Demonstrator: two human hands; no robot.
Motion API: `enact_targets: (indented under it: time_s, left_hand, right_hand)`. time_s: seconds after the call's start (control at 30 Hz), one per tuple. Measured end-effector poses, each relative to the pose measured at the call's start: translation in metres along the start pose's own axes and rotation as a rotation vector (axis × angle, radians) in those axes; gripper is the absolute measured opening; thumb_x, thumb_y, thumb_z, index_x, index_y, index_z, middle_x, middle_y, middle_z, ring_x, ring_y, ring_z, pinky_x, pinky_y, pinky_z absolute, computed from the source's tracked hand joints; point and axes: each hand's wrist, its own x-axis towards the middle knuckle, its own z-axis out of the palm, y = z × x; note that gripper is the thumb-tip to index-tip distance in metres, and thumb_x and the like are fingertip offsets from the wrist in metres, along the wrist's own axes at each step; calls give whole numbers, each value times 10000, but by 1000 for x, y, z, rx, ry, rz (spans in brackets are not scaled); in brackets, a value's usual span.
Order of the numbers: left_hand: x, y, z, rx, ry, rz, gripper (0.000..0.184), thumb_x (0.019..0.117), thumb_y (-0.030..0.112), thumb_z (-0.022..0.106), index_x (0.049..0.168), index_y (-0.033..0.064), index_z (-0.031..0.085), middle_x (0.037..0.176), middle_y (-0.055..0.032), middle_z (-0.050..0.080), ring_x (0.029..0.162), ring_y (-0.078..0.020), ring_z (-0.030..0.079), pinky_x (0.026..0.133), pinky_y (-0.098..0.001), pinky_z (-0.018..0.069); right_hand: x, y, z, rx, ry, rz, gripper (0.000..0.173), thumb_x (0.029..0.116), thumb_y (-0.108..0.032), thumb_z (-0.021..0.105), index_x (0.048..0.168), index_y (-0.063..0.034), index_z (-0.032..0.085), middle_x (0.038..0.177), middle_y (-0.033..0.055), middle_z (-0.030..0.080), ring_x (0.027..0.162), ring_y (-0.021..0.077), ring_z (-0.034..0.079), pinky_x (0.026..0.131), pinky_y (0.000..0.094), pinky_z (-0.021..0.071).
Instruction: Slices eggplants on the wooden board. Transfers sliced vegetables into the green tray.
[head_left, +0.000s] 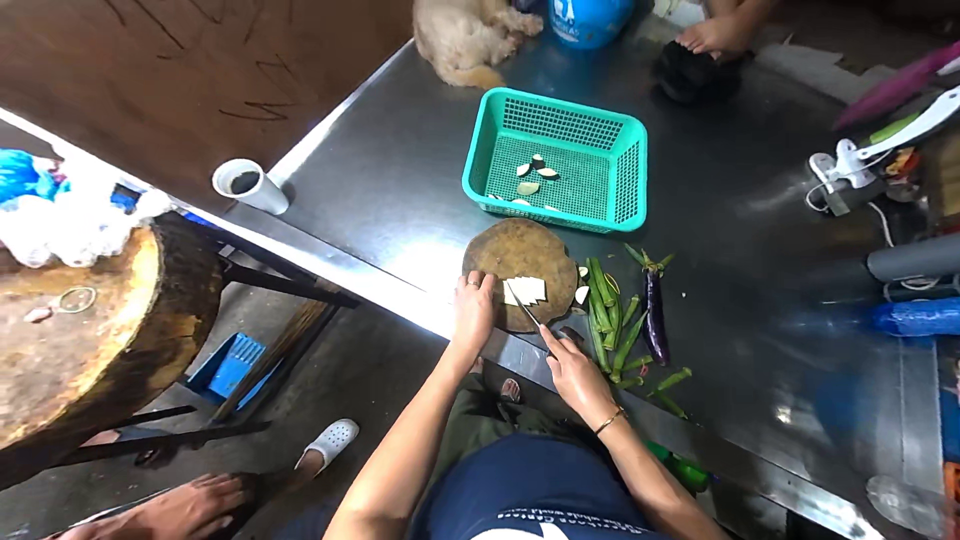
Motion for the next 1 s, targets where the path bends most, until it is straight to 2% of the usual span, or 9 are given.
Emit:
enact_targets:
  time_s: [0.07, 0.23, 0.37, 0.5, 0.57, 0.63, 0.7, 0.8, 1.0]
  left_hand:
    - [-1, 0, -2, 27, -15, 16, 245, 938, 25, 650, 1173, 63, 705, 1213, -198, 654, 1150, -440, 597, 890, -583, 523]
    - [-3, 0, 0, 32, 2, 51, 219, 934, 11, 662, 1150, 24, 695, 1176, -200, 668, 1114, -433, 620, 901, -558, 530]
    - [-3, 0, -1, 44, -9, 49, 194, 940, 14, 658, 1131, 4, 691, 1171, -204, 671, 1113, -430, 625, 911, -553, 531]
    - [-3, -1, -1, 16, 18, 49, 198, 932, 36, 680, 1126, -5, 691, 1155, -210, 673, 1089, -427, 633, 924, -542, 529]
    - [-5, -7, 1, -37, 30, 19, 244, 930, 95, 714, 1152, -3, 686, 1192, -215, 663, 1111, -429, 624, 944, -541, 523]
    - [-5, -16, 3, -91, 51, 17, 275, 921, 139, 750, 1153, 4, 692, 1209, -215, 664, 1129, -428, 618, 960, -547, 514]
    - [-5, -25, 4, -124, 59, 34, 253, 925, 119, 740, 1150, 12, 692, 1202, -204, 668, 1127, -411, 626, 965, -541, 516]
    - [-7, -33, 3, -167, 45, 48, 220, 939, 76, 710, 1142, -3, 681, 1175, -208, 673, 1103, -400, 639, 961, -532, 520]
    - [-6, -33, -1, -172, 65, 114, 195, 924, 37, 703, 1106, -30, 679, 1161, -224, 658, 1089, -384, 649, 960, -513, 529]
  right_hand:
    - [1, -1, -11, 38, 5, -13, 592, 1065, -138, 484, 1623, -282, 344, 1391, 140, 611, 1089, 310, 690, 940, 453, 564]
    - [5, -22, -23, -65, 30, -58, 588, 1073, -148, 445, 1627, -309, 326, 1397, 118, 606, 1042, 307, 703, 898, 453, 574]
    - [13, -31, -12, -105, 45, -60, 608, 1065, -134, 433, 1629, -324, 314, 1396, 119, 600, 999, 299, 706, 867, 447, 576]
    - [7, -7, 17, -94, 77, -64, 608, 1054, -126, 466, 1622, -305, 342, 1358, 147, 625, 943, 323, 718, 812, 471, 595]
    - [6, -6, 12, -47, 13, -36, 610, 1058, -125, 467, 1625, -308, 333, 1388, 141, 609, 992, 322, 713, 859, 467, 585]
    - [8, -4, 0, 69, -55, -20, 604, 1061, -122, 487, 1624, -286, 339, 1422, 143, 594, 1128, 313, 676, 982, 458, 542]
    - [9, 0, -9, 152, -40, -38, 589, 1059, -118, 499, 1615, -259, 364, 1409, 149, 606, 1197, 307, 643, 1039, 453, 507]
    - [7, -7, -15, 92, 25, -71, 575, 1065, -137, 485, 1611, -278, 374, 1398, 124, 618, 1149, 296, 670, 987, 454, 540]
    - [16, -29, -17, -48, 9, -117, 572, 1072, -153, 447, 1616, -303, 357, 1393, 116, 613, 1010, 311, 709, 891, 461, 572]
